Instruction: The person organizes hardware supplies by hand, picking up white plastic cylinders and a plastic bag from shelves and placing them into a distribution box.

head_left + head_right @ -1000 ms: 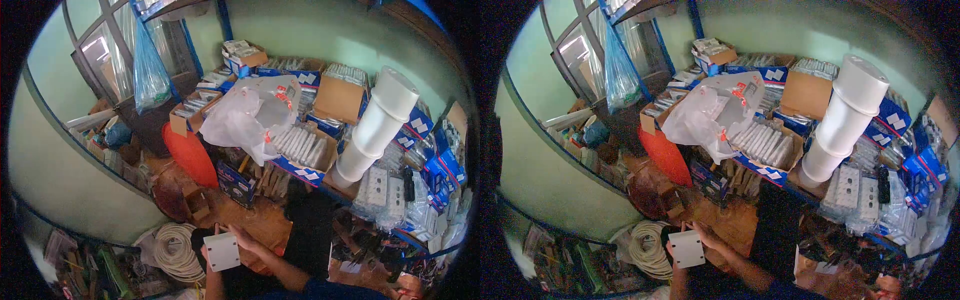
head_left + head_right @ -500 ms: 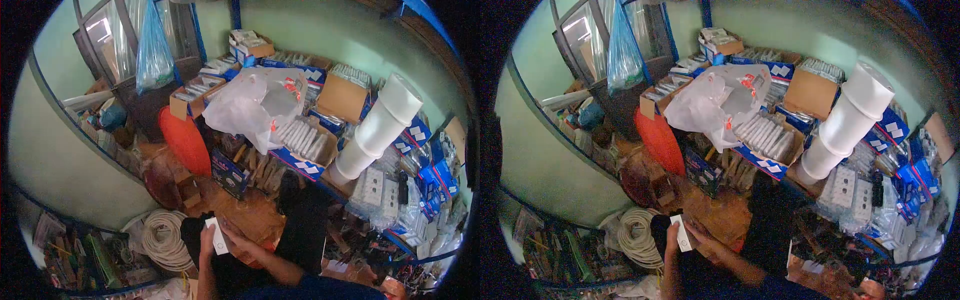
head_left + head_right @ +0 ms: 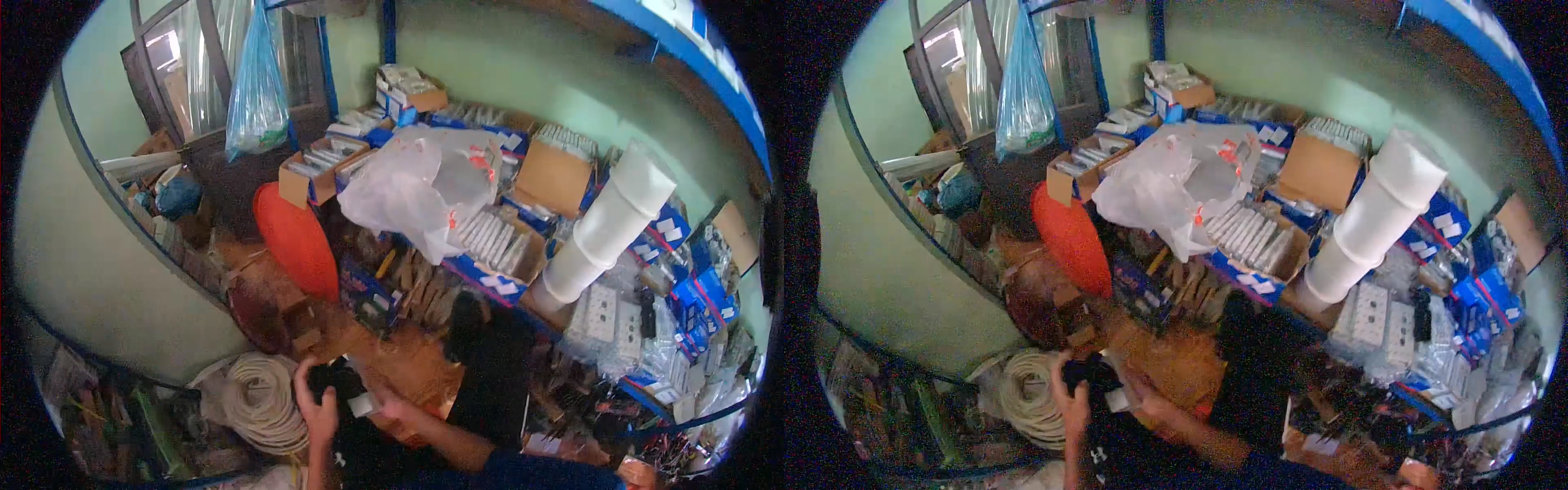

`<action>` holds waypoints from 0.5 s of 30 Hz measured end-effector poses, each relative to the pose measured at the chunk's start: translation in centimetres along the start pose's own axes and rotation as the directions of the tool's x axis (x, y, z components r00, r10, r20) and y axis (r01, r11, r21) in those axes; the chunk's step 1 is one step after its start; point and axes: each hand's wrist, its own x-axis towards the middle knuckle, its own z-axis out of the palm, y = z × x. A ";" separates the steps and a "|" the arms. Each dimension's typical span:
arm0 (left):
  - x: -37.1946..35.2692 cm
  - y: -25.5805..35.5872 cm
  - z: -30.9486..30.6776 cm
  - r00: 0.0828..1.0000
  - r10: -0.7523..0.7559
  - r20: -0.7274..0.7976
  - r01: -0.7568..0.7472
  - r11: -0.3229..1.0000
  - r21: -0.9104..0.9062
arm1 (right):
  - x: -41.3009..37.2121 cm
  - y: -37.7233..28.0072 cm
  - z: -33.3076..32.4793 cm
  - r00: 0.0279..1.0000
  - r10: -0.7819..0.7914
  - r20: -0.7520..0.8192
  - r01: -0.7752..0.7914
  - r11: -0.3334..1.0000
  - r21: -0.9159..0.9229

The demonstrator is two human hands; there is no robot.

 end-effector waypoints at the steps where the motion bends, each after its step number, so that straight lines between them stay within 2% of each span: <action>1: -0.4 -2.3 0.4 0.991 0.030 0.130 -0.045 0.992 0.115 | 0.3 0.6 -1.4 0.999 0.032 0.026 -0.032 0.999 -0.008; 2: -0.7 -3.8 0.8 0.966 0.046 0.256 -0.107 0.968 0.227 | 0.3 -1.2 -2.2 0.998 0.053 -0.024 -0.052 0.999 0.012; 3: -0.9 -4.0 1.3 0.954 0.050 0.297 -0.146 0.940 0.310 | 0.4 -3.0 -2.4 0.995 0.071 -0.071 -0.068 0.997 0.036; 6: -0.9 -2.3 3.4 0.943 0.244 0.227 -0.327 0.812 0.484 | -0.1 -7.2 0.4 0.969 0.128 -0.212 -0.092 0.981 0.171; 7: -0.8 -3.2 3.9 0.947 0.242 0.212 -0.315 0.829 0.462 | -0.4 -8.2 1.8 0.954 0.157 -0.256 -0.098 0.968 0.231; 9: 0.3 -3.0 4.2 0.911 0.309 0.273 -0.408 0.773 0.487 | -0.8 -9.3 3.4 0.938 0.129 -0.322 -0.054 0.971 0.233; 10: 0.8 -3.0 4.3 0.891 0.333 0.308 -0.449 0.742 0.498 | -1.0 -9.7 4.0 0.937 0.067 -0.343 -0.008 0.985 0.171; 11: 1.4 -3.7 4.4 0.891 0.328 0.315 -0.431 0.830 0.353 | -1.0 -10.3 4.3 0.927 0.055 -0.371 -0.013 0.993 0.116; 12: 1.3 -4.1 3.8 0.948 0.163 0.273 -0.243 0.925 0.293 | -0.9 -10.8 4.6 0.916 0.043 -0.398 -0.020 0.998 0.060; 14: 2.4 -3.4 3.3 0.964 -0.164 0.212 0.137 0.981 0.135 | 0.4 -12.7 4.3 0.879 0.070 -0.471 -0.077 0.997 0.003; 15: 3.0 -3.8 2.6 0.990 -0.130 0.054 0.121 0.982 0.142 | 0.9 -13.7 4.5 0.857 0.072 -0.510 -0.083 0.997 0.002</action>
